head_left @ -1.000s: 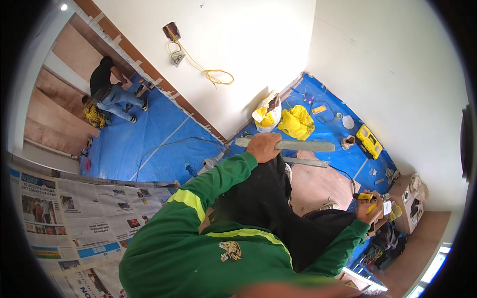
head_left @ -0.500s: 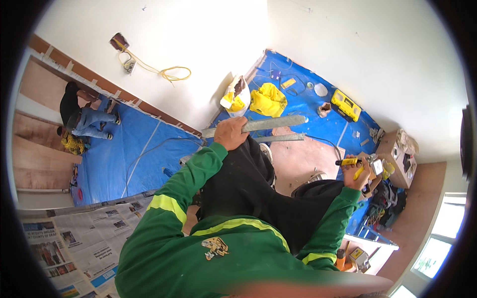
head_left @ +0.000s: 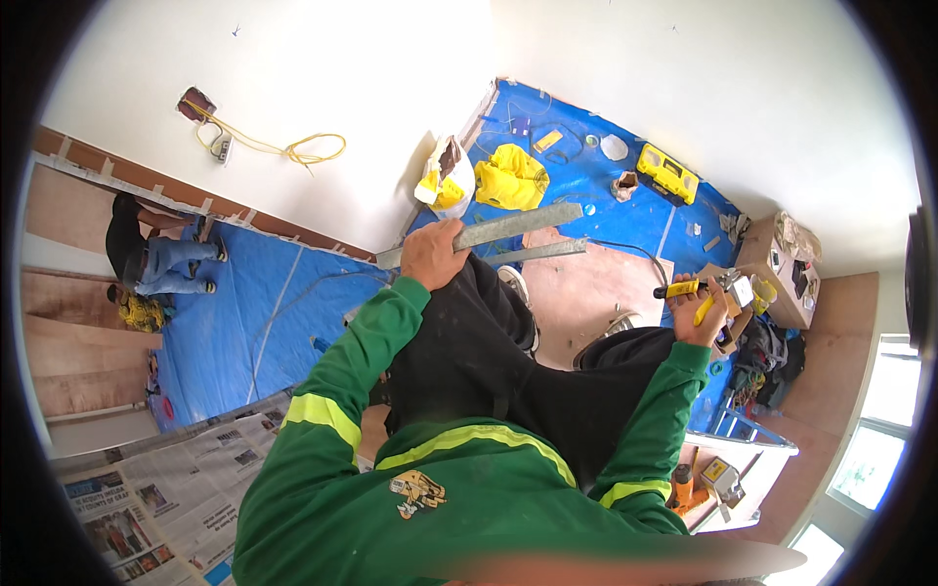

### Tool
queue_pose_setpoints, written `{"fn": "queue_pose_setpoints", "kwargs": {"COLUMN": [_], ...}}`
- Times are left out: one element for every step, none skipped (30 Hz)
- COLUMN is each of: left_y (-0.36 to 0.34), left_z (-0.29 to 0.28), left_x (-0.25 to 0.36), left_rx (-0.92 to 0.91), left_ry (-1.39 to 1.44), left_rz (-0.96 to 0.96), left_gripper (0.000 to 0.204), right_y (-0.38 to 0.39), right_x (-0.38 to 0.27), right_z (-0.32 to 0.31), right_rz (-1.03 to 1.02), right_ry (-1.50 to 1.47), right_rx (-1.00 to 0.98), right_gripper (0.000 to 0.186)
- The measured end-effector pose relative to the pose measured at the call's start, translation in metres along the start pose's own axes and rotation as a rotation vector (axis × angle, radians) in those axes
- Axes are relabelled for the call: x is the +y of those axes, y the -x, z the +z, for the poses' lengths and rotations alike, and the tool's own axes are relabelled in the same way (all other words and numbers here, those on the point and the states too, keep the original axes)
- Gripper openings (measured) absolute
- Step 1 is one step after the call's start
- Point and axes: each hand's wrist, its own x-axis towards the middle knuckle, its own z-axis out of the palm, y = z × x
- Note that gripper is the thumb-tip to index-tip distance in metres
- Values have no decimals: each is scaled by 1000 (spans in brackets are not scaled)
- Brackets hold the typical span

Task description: The person measures a metal strip with a tape measure and marks it with a pencil. They then use tin snips to cut the strip into smaller pieces while sitting on the floor.

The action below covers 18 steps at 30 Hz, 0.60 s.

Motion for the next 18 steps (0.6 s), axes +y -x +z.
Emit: {"fn": "queue_pose_setpoints", "kwargs": {"left_y": [0,0,0,0,-1,-1,0,0,0,0,1,1,2,2,2,2,2,2], "left_z": [0,0,0,0,0,0,0,0,0,0,0,0,1,1,1,1,1,1], "left_x": [0,0,0,0,-1,-1,-2,-2,-2,-3,-3,-3,-3,-3,-3,-3,-3,-3], "left_rx": [8,4,10,18,20,15,0,-5,9,18,19,21,19,23,13,6,6,8], "left_ry": [-9,0,-1,-10,-5,-6,-15,-11,6,17,24,26,23,13,13,5,-4,4], "left_rz": [-1,2,8,14,11,4,-11,-12,-3,2,2,6,6,7,3,-4,-6,-6], "left_gripper": [34,34,35,35,35,35,35,36,35,35,34,34,34,34,34,34,34,34], "right_y": [0,-1,-2,-2,-3,-4,-5,-5,-6,-7,-7,-7,-7,-6,-5,-4,-1,1], "right_x": [1,2,3,4,5,6,6,7,7,7,6,6,5,5,4,3,2,1], "right_z": [1,3,4,5,7,7,7,6,5,3,1,0,-2,-3,-3,-3,-2,0], "right_rz": [-4,-7,-9,-10,-11,-13,-20,-23,-16,-18,-31,-34,-43,-55,-72,-89,-123,-155], "right_ry": [8,2,16,14,2,39,27,10,-17,-18,-21,-32,-53,-44,-44,-43,-69,-93], "right_rx": [5,33,16,20,58,60,52,64,76,84,51,13,40,-17,-8,1,-84,-169], "right_gripper": [31,31,32,33,33,39,40,41,43,47,50,53,56,55,54,53,50,48]}}
